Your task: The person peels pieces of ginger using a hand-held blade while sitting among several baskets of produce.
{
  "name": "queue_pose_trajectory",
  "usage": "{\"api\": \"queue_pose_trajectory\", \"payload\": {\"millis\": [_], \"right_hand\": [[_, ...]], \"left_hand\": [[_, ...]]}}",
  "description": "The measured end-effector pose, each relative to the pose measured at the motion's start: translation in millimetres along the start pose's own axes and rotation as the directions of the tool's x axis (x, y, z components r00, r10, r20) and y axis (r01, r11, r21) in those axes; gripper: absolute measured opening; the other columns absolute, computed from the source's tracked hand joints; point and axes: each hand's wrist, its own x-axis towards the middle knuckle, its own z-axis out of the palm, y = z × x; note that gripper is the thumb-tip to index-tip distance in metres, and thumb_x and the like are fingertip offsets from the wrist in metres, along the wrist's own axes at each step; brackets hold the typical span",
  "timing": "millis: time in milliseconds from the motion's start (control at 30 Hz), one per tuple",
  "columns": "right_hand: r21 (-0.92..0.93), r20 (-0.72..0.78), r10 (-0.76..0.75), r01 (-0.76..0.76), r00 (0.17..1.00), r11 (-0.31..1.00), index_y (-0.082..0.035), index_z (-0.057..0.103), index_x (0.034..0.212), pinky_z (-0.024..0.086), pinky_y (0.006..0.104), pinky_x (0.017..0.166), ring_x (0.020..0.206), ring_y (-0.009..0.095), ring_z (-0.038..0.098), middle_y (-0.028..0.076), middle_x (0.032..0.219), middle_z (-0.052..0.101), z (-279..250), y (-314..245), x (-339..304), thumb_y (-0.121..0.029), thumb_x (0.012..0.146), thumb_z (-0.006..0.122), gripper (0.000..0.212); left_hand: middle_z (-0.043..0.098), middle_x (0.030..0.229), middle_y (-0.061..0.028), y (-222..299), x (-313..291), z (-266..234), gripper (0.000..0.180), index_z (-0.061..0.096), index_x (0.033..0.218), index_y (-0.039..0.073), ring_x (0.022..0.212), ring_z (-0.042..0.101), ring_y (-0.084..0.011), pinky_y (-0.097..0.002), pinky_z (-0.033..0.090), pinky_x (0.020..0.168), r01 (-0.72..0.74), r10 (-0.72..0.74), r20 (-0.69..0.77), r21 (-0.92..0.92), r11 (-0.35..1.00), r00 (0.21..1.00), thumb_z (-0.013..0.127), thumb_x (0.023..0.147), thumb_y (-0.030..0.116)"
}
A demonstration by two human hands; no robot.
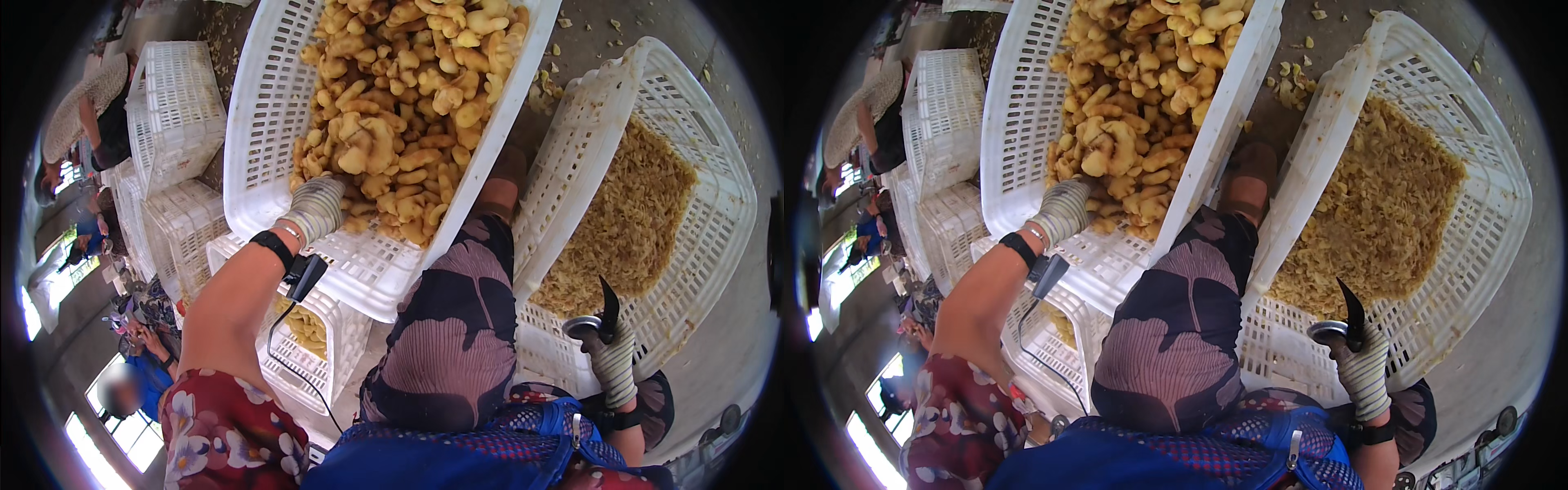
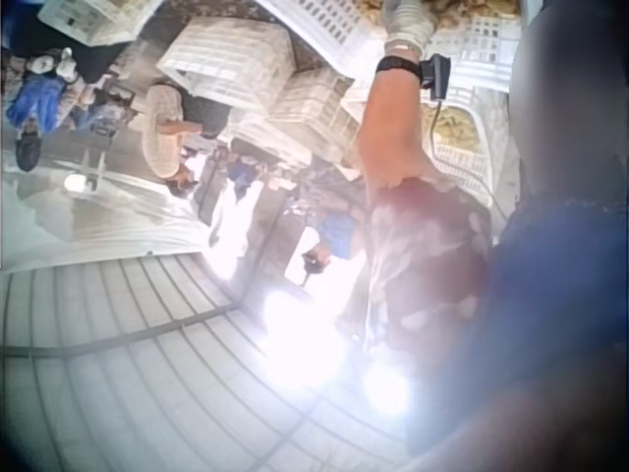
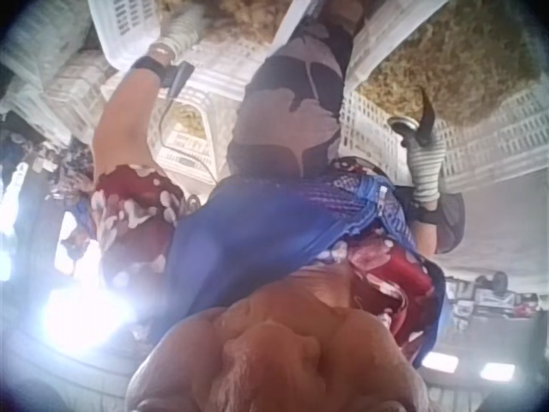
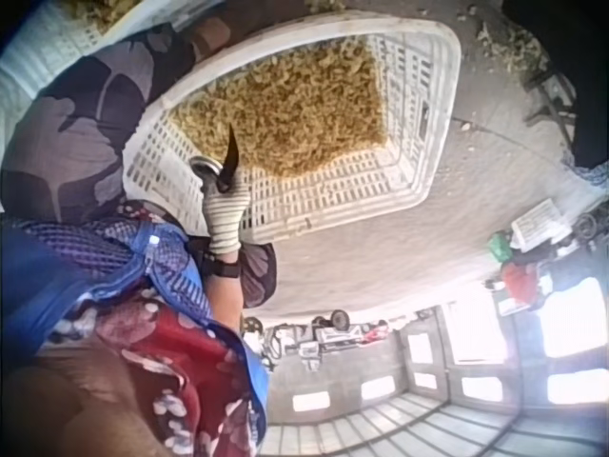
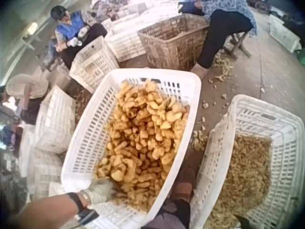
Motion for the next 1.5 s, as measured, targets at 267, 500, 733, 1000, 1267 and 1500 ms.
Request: {"api": "queue_pose_trajectory", "payload": {"millis": [267, 500, 733, 1000, 1267, 1500], "right_hand": [[0.06, -0.086, 0.068, -0.063, 0.994, 0.996, -0.011, 0.042, 0.152, 0.051, 0.0194, 0.068, 0.081, 0.008, 0.071, 0.006, 0.089, 0.076, 19, -14, -25, 0.011, 0.075, 0.047, 0.08], [0.119, -0.058, 0.024, -0.018, 0.998, 0.993, -0.011, 0.044, 0.151, 0.051, 0.0193, 0.068, 0.076, 0.007, 0.069, 0.004, 0.087, 0.075, 35, -26, 14, 0.01, 0.074, 0.048, 0.08], [0.034, -0.035, 0.008, -0.006, 0.999, 0.999, -0.012, 0.045, 0.151, 0.05, 0.0186, 0.064, 0.067, 0.004, 0.064, 0.003, 0.083, 0.074, 13, -17, 8, 0.01, 0.074, 0.048, 0.08], [0.04, -0.073, 0.462, -0.46, 0.884, 0.887, -0.013, 0.043, 0.152, 0.049, 0.0192, 0.062, 0.066, 0.004, 0.063, 0.003, 0.083, 0.074, 4, -37, 7, 0.011, 0.074, 0.048, 0.082], [-0.027, 0.009, -0.038, 0.039, 0.999, 0.999, -0.018, 0.037, 0.155, 0.051, 0.0209, 0.059, 0.067, 0.006, 0.064, 0.001, 0.084, 0.072, -3, -9, 0, 0.007, 0.077, 0.059, 0.085], [0.071, -0.08, 0.038, -0.032, 0.996, 0.997, -0.002, 0.054, 0.138, 0.05, 0.0213, 0.064, 0.072, 0.007, 0.063, 0.003, 0.084, 0.071, 6, -19, -6, 0.008, 0.078, 0.057, 0.06]], "left_hand": [[0.069, 0.105, -0.025, -4, 9, 22, 0.055, 0.059, 0.123, -0.001, 0.103, 0.066, -0.0383, -0.0429, 0.053, 0.092, -0.035, -0.076, -0.324, -0.326, 0.945, 0.943, 0.076, 0.08, 0.029], [0.07, 0.096, -0.0251, -5, -35, 1, 0.056, 0.059, 0.128, -0.001, 0.093, 0.069, -0.0373, -0.042, 0.055, 0.086, -0.066, -0.034, -0.304, -0.316, 0.947, 0.952, 0.075, 0.083, 0.028], [0.068, 0.115, -0.0206, 3, -18, -13, 0.059, 0.059, 0.131, 0.003, 0.105, 0.066, -0.0349, -0.0441, 0.053, 0.09, 0.053, -0.067, -0.148, -0.097, 0.994, 0.987, 0.07, 0.086, 0.04], [0.069, 0.115, -0.0208, 27, -32, -26, 0.065, 0.064, 0.123, 0.0, 0.103, 0.068, -0.036, -0.0412, 0.052, 0.093, 0.044, -0.03, 0.109, -0.13, 0.991, 0.994, 0.07, 0.084, 0.052], [0.066, 0.123, -0.0215, 41, -35, -7, 0.085, 0.056, 0.135, 0.001, 0.116, 0.063, -0.0338, -0.0373, 0.049, 0.099, 0.122, -0.108, 0.058, -0.538, 0.834, 0.993, 0.088, 0.069, 0.043], [0.06, 0.131, -0.0271, 58, -34, -16, 0.108, 0.04, 0.143, -0.007, 0.123, 0.058, -0.0377, -0.0385, 0.046, 0.104, 0.154, -0.15, 0.042, -0.39, 0.908, 0.988, 0.089, 0.062, 0.046]]}}
